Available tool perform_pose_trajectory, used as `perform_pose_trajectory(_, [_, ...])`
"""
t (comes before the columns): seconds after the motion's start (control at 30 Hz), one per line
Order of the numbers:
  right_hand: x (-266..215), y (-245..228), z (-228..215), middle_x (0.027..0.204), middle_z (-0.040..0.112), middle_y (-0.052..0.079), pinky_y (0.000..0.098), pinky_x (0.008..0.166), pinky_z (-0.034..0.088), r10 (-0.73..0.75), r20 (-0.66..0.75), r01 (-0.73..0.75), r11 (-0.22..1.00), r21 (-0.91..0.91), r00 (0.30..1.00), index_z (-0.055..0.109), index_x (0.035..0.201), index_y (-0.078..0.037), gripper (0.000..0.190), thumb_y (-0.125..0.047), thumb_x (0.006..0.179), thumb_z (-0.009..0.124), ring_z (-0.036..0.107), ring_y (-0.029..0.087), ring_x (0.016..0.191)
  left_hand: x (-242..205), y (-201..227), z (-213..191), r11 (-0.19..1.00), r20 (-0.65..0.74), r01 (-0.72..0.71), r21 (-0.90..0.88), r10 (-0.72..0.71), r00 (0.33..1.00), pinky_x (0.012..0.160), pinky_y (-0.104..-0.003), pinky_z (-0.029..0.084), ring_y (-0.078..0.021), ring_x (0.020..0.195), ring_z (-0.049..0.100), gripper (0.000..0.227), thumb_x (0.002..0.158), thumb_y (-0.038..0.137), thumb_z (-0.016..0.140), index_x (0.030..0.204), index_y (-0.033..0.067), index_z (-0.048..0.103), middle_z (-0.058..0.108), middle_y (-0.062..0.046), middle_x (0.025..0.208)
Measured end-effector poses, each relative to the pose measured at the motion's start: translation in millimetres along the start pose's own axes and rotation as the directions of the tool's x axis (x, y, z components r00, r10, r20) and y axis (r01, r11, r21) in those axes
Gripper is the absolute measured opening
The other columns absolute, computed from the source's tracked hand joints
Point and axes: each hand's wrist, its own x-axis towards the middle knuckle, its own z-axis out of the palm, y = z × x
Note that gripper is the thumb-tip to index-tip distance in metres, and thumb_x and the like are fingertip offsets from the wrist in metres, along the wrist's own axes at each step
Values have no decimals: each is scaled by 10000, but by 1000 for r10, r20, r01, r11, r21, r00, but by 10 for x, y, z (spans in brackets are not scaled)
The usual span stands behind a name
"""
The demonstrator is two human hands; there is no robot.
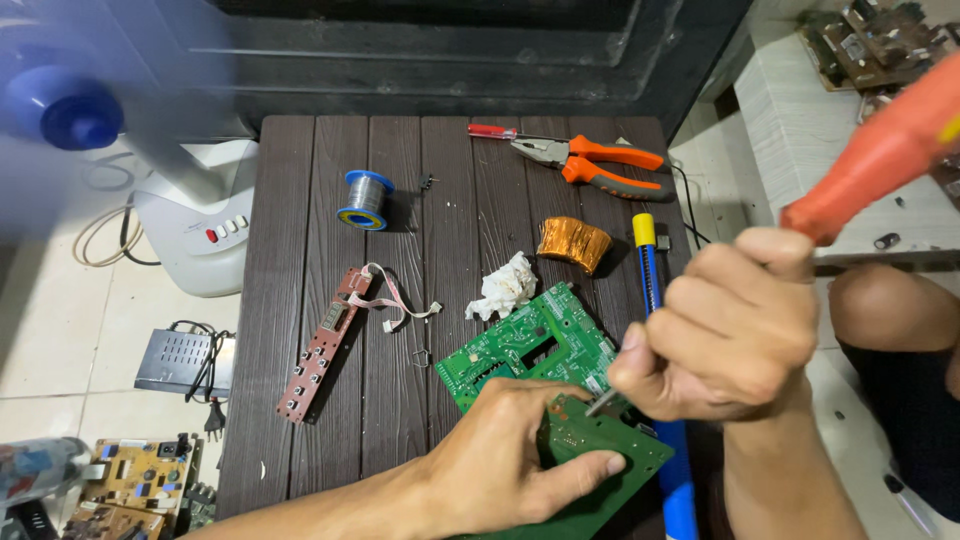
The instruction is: The person uses a blue hot air gun to apply heat to a green circuit board, then switches to a screwdriver to scrape and remove components from the board's surface.
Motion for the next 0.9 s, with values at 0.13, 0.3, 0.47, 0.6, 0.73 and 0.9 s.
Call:
perform_pose_trajectory(0.13, [-7, 35, -14, 542, 298, 23, 421, 641, 229, -16, 1, 16, 1000, -8, 1000, 360, 542, -131, 369, -123, 884, 498, 303, 240, 462, -5, -29, 20, 1000, -2, 24, -7, -24, 1000, 535, -332, 376, -144, 572, 382, 286, 932, 264, 732, 776, 123, 537, 476, 14, 664])
perform_pose_trajectory(0.3, [-440, 392, -293, 500, 363, 90, 491, 886, 222, 126, -98, -139, 981, -132, 987, 455, 514, -87, 402, -30, 898, 562, 314, 331, 528, 36, 33, -74, 999, 29, 38, -38, -37, 999, 657, -301, 537, -103, 679, 615, 267, 980, 353, 609, 956, 101, 695, 696, 0, 809])
perform_pose_trajectory(0.47, [-770, 71, -474, 573, 499, 150, 517, 845, 304, 478, -44, -478, 861, -172, 877, 568, 558, 2, 588, -52, 1125, 421, 455, 348, 620, 34, -150, -81, 985, 48, 174, -9, -173, 984, 526, -379, 298, -129, 568, 283, 515, 1107, 403, 368, 670, 137, 311, 270, 36, 606])
perform_pose_trajectory(0.6, [-1294, -205, -601, 1037, 688, 129, 519, 945, 420, 777, 153, -702, 620, -350, 610, 654, 1092, -9, 237, -183, 1070, 495, 592, 399, 946, 123, -17, -281, 934, 70, 352, -54, -348, 935, 515, -316, 355, -82, 558, 379, 487, 1078, 427, 459, 665, 169, 457, 393, 69, 594])
perform_pose_trajectory(0.73, [-1451, -436, -707, 1156, 662, 218, 605, 945, 424, 932, 195, -860, 358, -365, 305, 544, 1234, 21, 337, -220, 1004, 494, 563, 520, 1077, 169, 123, -486, 932, 177, 265, 245, -312, 933, 631, -306, 464, -85, 634, 464, 290, 1005, 344, 595, 802, 146, 657, 565, 58, 664])
perform_pose_trajectory(0.9, [-1149, -382, -678, 1130, 644, 223, 487, 1012, 481, 763, 198, -730, 646, -222, 616, 631, 1229, 61, 220, -19, 1040, 551, 614, 400, 1068, 214, 256, -471, 862, 322, 371, 345, -480, 816, 548, -369, 383, -151, 553, 402, 311, 1042, 382, 515, 883, 145, 638, 459, 13, 603])
